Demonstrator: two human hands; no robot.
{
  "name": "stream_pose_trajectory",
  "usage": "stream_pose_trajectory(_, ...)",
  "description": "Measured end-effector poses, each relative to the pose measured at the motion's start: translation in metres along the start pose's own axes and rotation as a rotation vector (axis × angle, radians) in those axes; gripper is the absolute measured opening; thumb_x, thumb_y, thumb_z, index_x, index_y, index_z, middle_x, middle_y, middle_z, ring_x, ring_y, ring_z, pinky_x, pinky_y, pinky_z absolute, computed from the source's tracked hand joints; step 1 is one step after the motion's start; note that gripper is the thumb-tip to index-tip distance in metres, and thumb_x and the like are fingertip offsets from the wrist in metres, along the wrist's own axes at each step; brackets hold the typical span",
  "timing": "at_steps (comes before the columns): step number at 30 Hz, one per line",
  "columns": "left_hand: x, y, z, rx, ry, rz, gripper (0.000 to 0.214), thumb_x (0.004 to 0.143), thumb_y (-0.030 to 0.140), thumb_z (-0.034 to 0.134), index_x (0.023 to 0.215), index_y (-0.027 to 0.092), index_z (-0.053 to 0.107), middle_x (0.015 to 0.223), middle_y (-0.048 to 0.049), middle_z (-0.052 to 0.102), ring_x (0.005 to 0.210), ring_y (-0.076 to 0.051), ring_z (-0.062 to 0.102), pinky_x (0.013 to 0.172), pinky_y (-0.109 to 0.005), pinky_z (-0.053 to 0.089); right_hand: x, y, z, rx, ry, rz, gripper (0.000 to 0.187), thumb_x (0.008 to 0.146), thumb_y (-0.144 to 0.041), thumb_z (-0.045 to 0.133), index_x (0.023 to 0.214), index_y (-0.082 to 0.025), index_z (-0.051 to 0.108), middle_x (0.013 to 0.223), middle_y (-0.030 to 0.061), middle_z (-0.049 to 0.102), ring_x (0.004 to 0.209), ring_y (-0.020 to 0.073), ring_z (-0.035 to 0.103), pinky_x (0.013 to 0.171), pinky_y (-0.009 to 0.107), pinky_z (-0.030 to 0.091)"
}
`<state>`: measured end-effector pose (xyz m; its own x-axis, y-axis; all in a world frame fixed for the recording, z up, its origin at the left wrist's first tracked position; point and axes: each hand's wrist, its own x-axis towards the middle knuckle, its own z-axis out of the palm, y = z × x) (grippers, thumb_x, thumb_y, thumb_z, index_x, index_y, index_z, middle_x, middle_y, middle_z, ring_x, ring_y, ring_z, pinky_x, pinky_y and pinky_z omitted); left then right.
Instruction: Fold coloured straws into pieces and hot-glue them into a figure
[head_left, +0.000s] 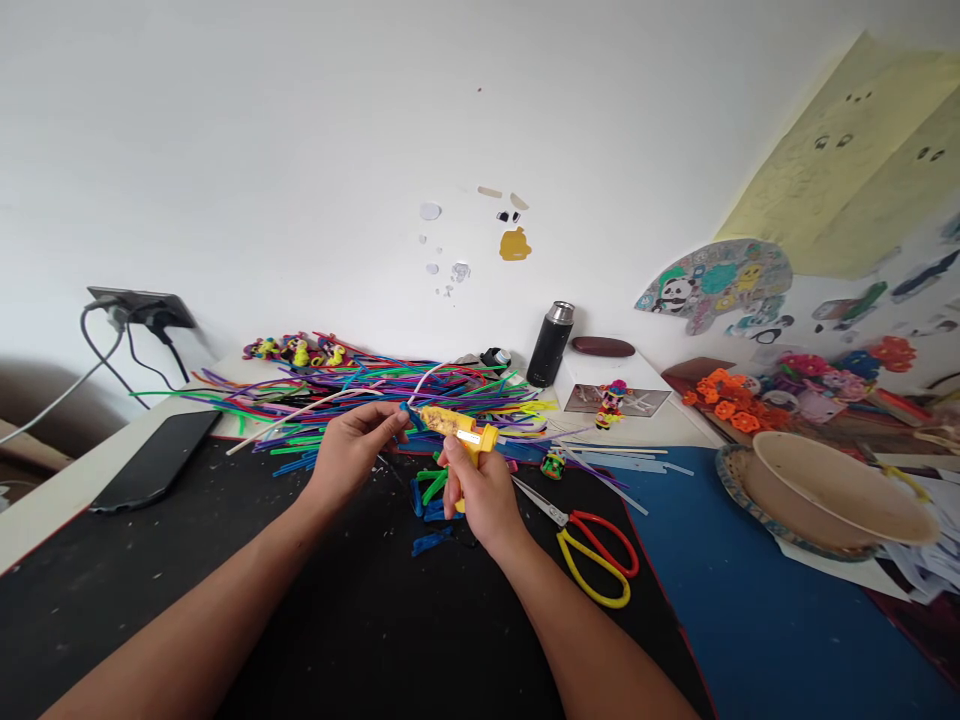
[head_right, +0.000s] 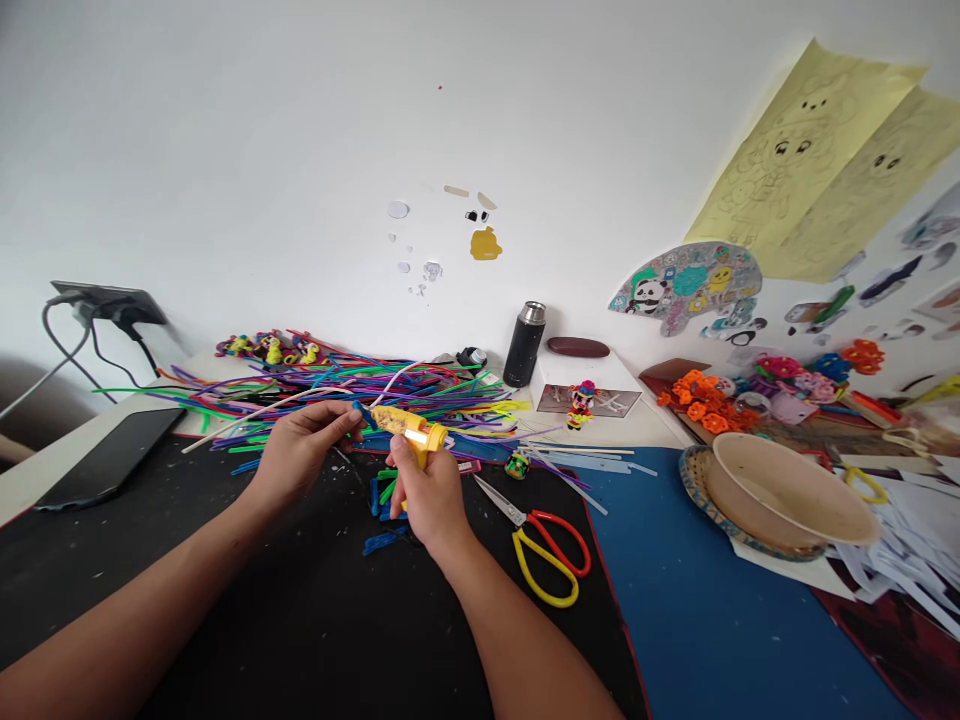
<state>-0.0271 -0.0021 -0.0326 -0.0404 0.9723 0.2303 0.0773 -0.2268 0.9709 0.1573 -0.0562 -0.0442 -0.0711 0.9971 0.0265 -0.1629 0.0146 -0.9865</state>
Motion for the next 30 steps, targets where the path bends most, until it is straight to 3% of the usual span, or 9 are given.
stream_pose_trajectory(9, 0.002, -0.002, -0.001, 0.012, -0.045, -0.038, 0.039, 0.076, 0.057, 0.085, 0.082, 0.019, 0.076, 0.069, -0.0037, 0.072, 0.064, -0.018, 0.065, 0.058, -0.027, 0.053, 0.001, -0.002, 0.001, 0.123, 0.004, 0.001, 0.061, 0.085, -0.078, 0.068, 0.085, -0.017, 0.068, 0.043, -0.0077, 0.050, 0.035, 0.0117, 0.052, 0.044, 0.023, 0.041)
stream_pose_trajectory(15, -0.010, 0.015, 0.006, -0.036, -0.176, -0.026, 0.039, 0.074, 0.057, 0.086, 0.078, 0.020, 0.075, 0.069, -0.0040, 0.073, 0.060, -0.019, 0.065, 0.058, -0.030, 0.055, 0.008, -0.006, -0.003, 0.317, 0.115, 0.020, 0.060, 0.082, -0.076, 0.072, 0.094, -0.017, 0.072, 0.054, -0.0026, 0.061, 0.042, 0.0140, 0.058, 0.046, 0.025, 0.043)
stream_pose_trajectory(19, -0.021, 0.026, 0.011, -0.025, -0.311, -0.058, 0.039, 0.075, 0.056, 0.086, 0.087, 0.021, 0.078, 0.072, -0.0066, 0.076, 0.060, -0.022, 0.068, 0.052, -0.030, 0.052, 0.012, -0.004, -0.005, 0.381, 0.159, 0.042, 0.066, 0.081, -0.077, 0.072, 0.104, -0.016, 0.076, 0.066, 0.0029, 0.069, 0.053, 0.0179, 0.065, 0.047, 0.026, 0.043)
stream_pose_trajectory(23, -0.028, 0.032, 0.014, -0.014, -0.403, -0.087, 0.039, 0.075, 0.057, 0.086, 0.086, 0.020, 0.079, 0.091, -0.0115, 0.082, 0.055, -0.020, 0.068, 0.050, -0.031, 0.052, 0.012, -0.003, -0.005, 0.368, 0.180, 0.066, 0.067, 0.081, -0.077, 0.071, 0.110, -0.017, 0.079, 0.078, 0.0081, 0.076, 0.067, 0.0224, 0.069, 0.049, 0.027, 0.046)
stream_pose_trajectory(28, -0.031, 0.034, 0.016, -0.023, -0.389, -0.092, 0.037, 0.075, 0.055, 0.086, 0.084, 0.020, 0.078, 0.083, -0.0100, 0.081, 0.053, -0.019, 0.066, 0.050, -0.030, 0.053, 0.012, -0.007, -0.004, 0.346, 0.182, 0.063, 0.069, 0.082, -0.079, 0.069, 0.112, -0.018, 0.080, 0.084, 0.0091, 0.077, 0.072, 0.0241, 0.072, 0.049, 0.027, 0.046)
stream_pose_trajectory(30, -0.031, 0.035, 0.016, -0.027, -0.392, -0.089, 0.037, 0.075, 0.055, 0.086, 0.084, 0.020, 0.078, 0.097, -0.0126, 0.083, 0.052, -0.018, 0.066, 0.050, -0.031, 0.054, 0.011, -0.008, -0.004, 0.332, 0.178, 0.057, 0.069, 0.083, -0.080, 0.067, 0.113, -0.019, 0.080, 0.085, 0.0089, 0.077, 0.073, 0.0246, 0.072, 0.049, 0.027, 0.046)
